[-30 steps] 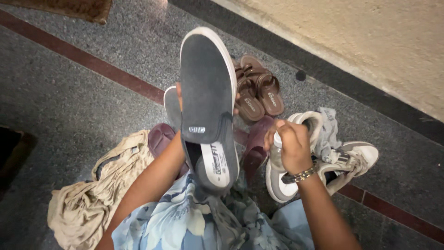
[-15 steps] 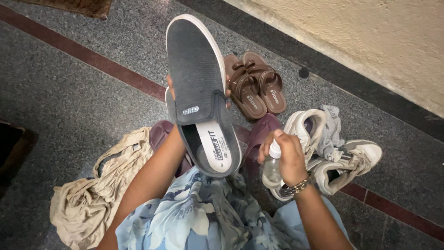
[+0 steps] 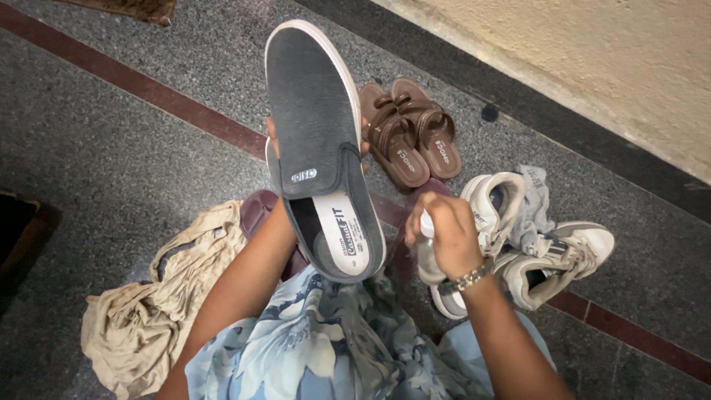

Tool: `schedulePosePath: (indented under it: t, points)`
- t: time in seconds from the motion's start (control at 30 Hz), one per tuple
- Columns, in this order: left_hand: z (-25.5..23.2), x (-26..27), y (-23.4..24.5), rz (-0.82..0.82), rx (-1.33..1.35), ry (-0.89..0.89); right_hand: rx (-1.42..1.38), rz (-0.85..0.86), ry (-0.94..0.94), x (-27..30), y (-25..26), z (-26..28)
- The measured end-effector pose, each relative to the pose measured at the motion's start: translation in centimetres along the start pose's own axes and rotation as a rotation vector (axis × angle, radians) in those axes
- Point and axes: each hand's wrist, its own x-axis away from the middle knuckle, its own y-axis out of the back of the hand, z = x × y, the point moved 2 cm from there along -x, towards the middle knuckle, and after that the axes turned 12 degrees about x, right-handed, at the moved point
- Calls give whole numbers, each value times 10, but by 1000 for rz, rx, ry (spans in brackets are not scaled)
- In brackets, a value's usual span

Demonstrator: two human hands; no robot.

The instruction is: The person cleans multiple pairs of shoes, including sneakers and sandals, using a spray bottle and a cloth. They remove insoles, spray the shoes, and wipe them thoroughly.

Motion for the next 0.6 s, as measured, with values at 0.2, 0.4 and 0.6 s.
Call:
schedulePosePath:
  t: [0.2,0.4,0.6]
  points:
    - [-2,-2,11,-28,1,-31,-9,-34,-22,45,-6,-22]
    - [-6,-12,41,-95,12,-99,-24,-160,56,49,-14,-37]
    - [-16,-6,93,-255,54,-222,-150,-236,8,56,-22,-92]
